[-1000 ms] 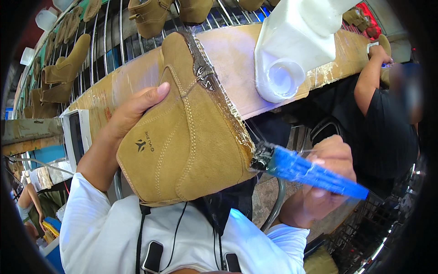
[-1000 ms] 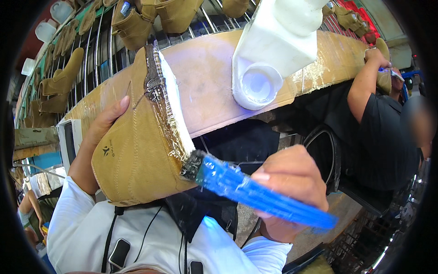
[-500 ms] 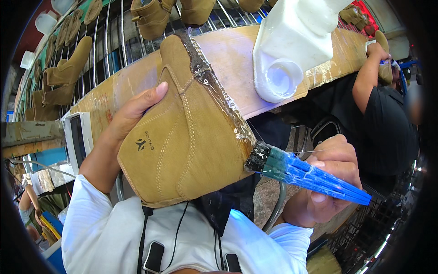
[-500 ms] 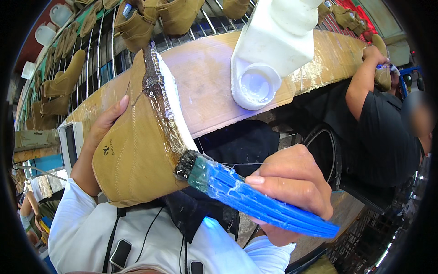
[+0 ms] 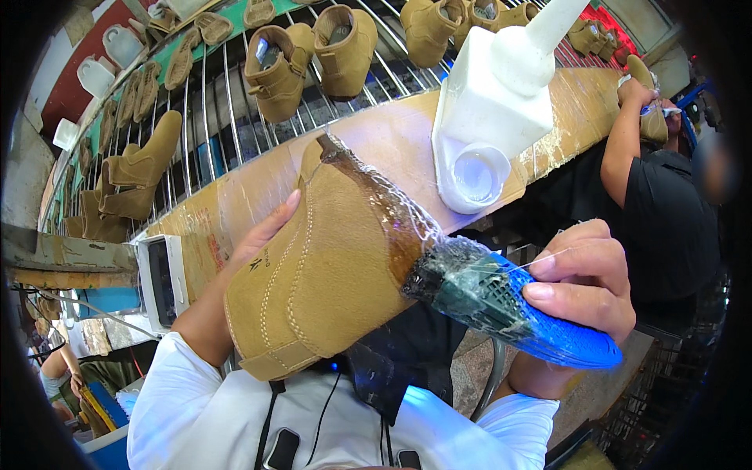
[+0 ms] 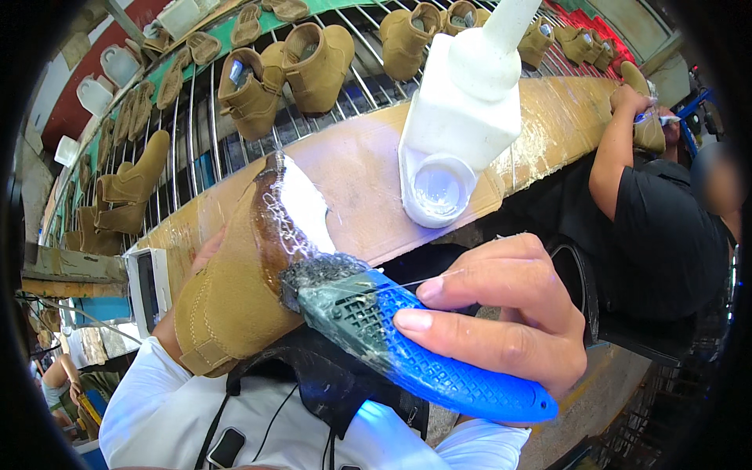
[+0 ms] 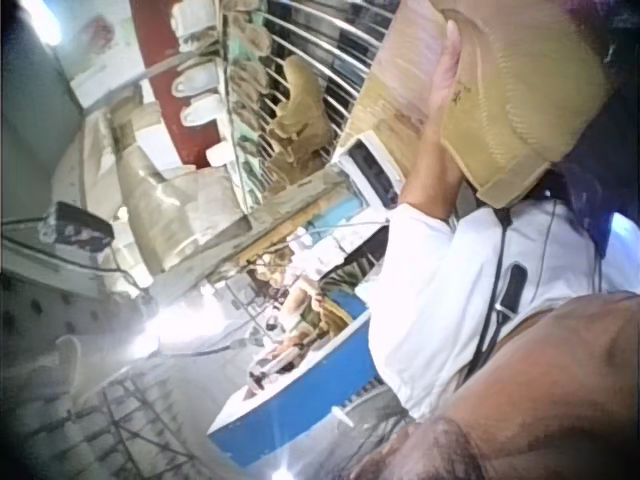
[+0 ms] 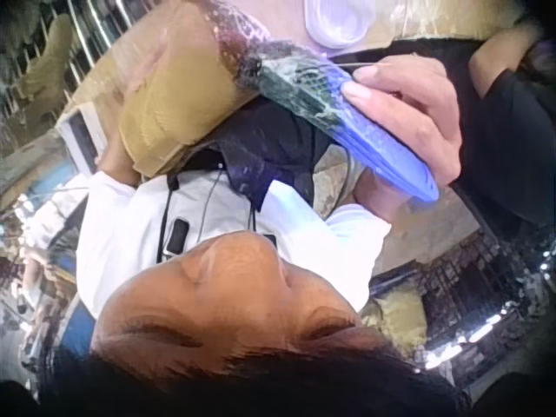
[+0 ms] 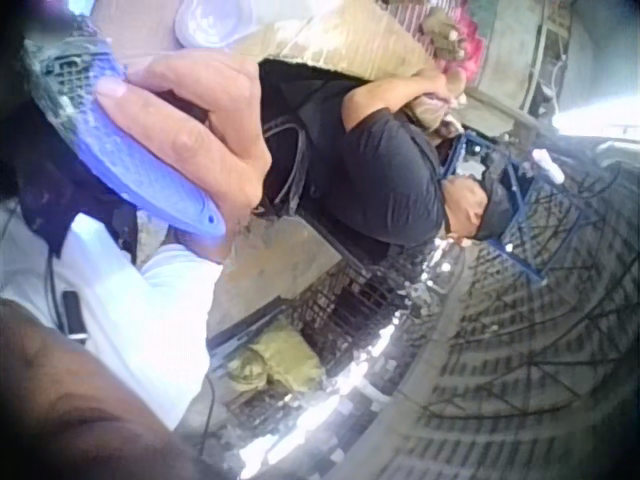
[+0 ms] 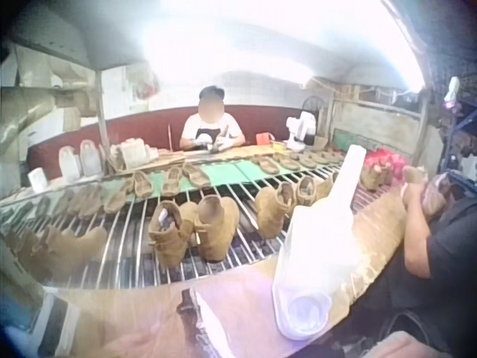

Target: The person applies adhesive to the lower edge of the upper and the perimeter of the sole of a tan boot using a brush, dipping the brush into a container on the workbench, and then places the boot onto a conveyor belt.

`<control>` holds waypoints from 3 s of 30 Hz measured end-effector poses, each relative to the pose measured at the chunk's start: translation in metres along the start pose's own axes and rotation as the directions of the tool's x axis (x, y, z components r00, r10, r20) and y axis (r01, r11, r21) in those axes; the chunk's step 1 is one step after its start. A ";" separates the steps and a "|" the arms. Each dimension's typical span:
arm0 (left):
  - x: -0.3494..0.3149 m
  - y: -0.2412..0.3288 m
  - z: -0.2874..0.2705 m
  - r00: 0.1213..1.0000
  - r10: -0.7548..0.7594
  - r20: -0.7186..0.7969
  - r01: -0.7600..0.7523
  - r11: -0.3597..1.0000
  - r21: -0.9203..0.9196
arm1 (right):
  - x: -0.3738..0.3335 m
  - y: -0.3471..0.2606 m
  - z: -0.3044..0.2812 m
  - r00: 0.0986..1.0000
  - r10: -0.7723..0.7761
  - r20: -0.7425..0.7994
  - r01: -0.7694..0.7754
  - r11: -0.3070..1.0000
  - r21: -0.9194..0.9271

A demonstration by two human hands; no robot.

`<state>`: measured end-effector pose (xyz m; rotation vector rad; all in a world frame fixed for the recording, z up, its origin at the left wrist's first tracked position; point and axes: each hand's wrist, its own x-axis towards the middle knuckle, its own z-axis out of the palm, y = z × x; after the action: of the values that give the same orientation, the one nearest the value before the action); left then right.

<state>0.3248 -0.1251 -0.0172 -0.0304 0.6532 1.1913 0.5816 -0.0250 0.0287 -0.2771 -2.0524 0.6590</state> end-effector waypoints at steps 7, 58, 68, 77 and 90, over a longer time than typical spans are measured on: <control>0.008 0.005 0.040 0.794 0.300 0.529 -0.559 0.016 0.829 | 0.007 0.002 0.005 0.999 -0.004 -0.051 0.007 0.998 0.060; 0.154 0.350 -0.112 0.874 0.287 -0.392 0.444 -0.801 0.401 | -0.068 0.078 0.002 0.400 0.896 -0.195 -0.194 0.290 0.937; 0.004 0.379 -0.167 0.623 0.780 -0.054 0.760 -0.588 0.277 | -0.068 0.090 0.013 0.424 0.900 -0.104 -0.273 0.237 0.932; -0.059 0.317 -0.199 0.753 0.634 -0.176 0.645 -0.764 0.008 | -0.052 0.080 0.034 0.464 0.882 -0.084 -0.293 0.243 0.925; 0.040 0.333 -0.169 0.718 0.690 -0.096 0.696 -0.705 0.135 | -0.049 0.057 0.034 0.493 0.859 -0.139 -0.341 0.338 0.877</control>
<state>-0.0320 -0.0203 -0.0709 1.6131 2.6360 -0.8129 0.5761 -0.0105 -0.0525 -0.7237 -0.7830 1.6582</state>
